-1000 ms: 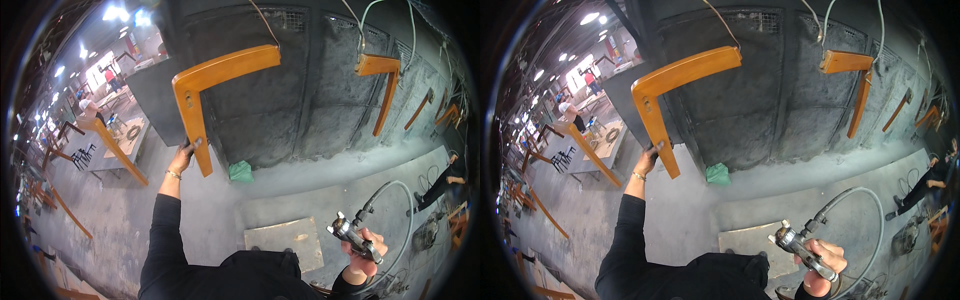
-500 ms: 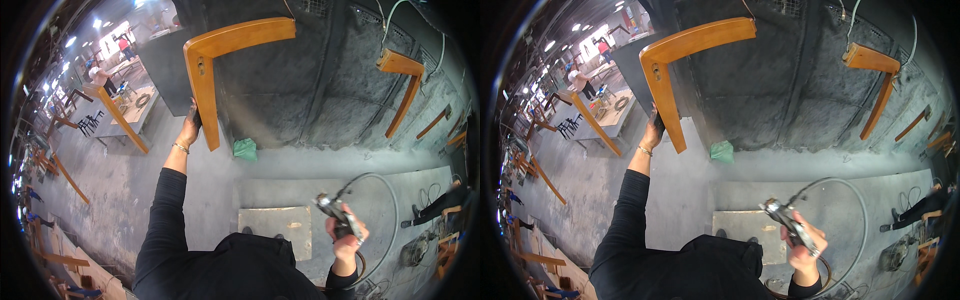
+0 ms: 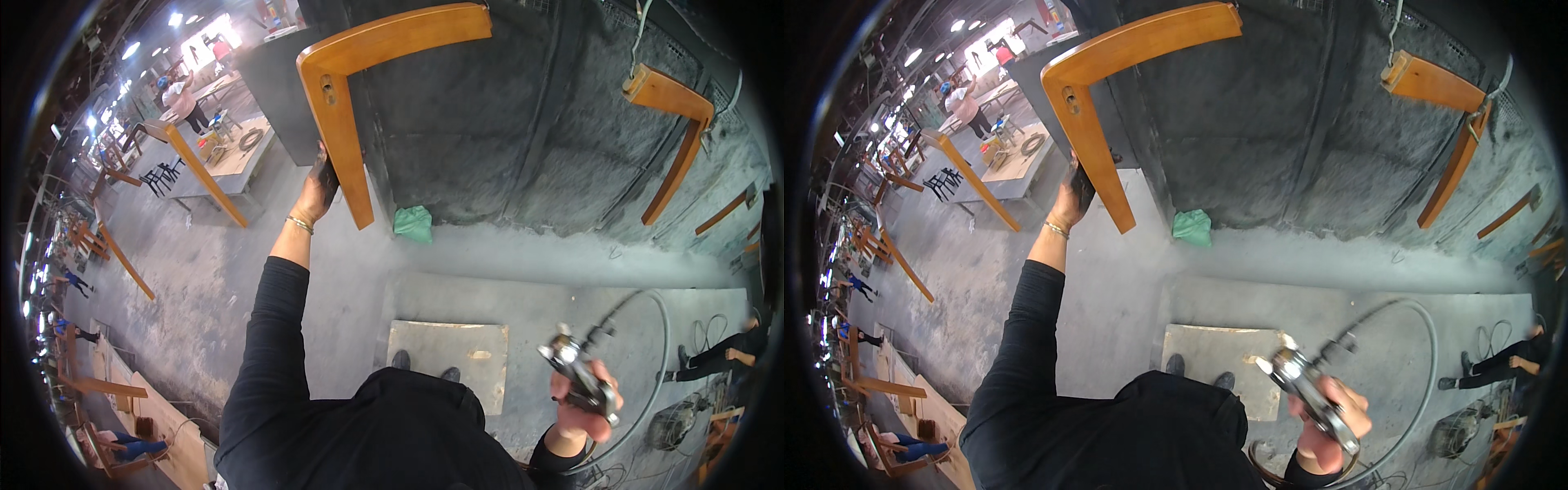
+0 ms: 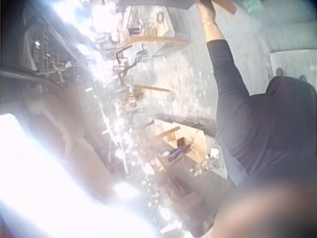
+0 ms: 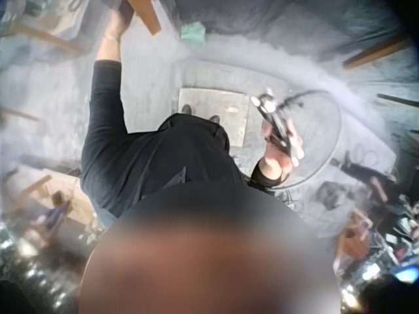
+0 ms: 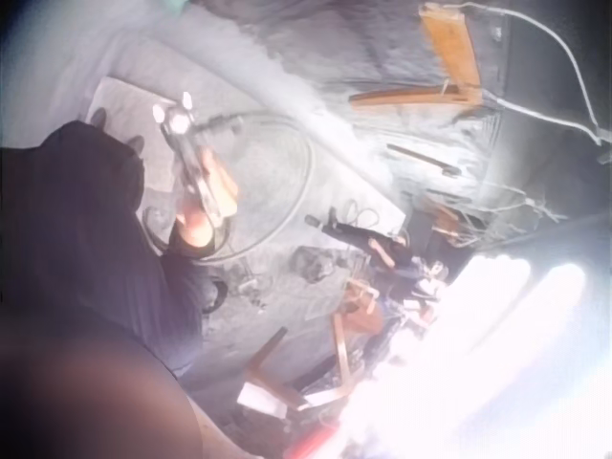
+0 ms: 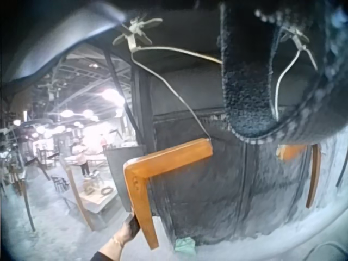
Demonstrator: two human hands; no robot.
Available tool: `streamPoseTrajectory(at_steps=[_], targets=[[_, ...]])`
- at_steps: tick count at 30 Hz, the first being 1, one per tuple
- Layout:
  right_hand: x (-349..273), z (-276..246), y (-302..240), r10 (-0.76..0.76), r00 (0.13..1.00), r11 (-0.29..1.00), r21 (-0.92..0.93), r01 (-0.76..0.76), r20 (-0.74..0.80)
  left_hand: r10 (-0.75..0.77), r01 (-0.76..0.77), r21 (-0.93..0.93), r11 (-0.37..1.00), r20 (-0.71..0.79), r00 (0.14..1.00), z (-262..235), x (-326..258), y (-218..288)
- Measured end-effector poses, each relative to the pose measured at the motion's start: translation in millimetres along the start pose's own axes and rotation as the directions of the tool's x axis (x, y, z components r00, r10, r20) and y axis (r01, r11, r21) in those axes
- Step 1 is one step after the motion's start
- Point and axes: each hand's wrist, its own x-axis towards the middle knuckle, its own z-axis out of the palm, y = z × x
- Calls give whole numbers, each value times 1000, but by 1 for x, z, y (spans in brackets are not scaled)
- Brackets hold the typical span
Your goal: The person spray paints several L-shaped wooden furniture parts that are hanging from hooks. They use a spray gun to apply a light-colored finish, rotating each piece to coat all sides before moving to the next.
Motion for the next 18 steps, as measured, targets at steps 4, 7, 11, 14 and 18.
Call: streamPoseTrajectory(at_steps=[4, 7, 11, 14, 18], targets=[[-4, -14, 12, 380, 908, 883, -360, -300, 175, -6, 6, -11, 1000, 13, 1000, 8, 0, 1], [-13, -17, 32, 472, 857, 847, -374, -377, 206, -5, 6, -11, 1000, 22, 1000, 12, -3, 2], [-25, -26, 34, 504, 837, 819, -428, -384, 215, -42, 42, -27, 999, 26, 999, 23, -5, 5], [-32, -42, 15, 489, 857, 835, -371, -407, 160, -63, 64, -15, 998, 21, 998, 37, -8, 4], [-36, -66, 3, 523, 834, 809, -409, -422, 174, -104, 104, -20, 994, 22, 994, 61, -6, -3]])
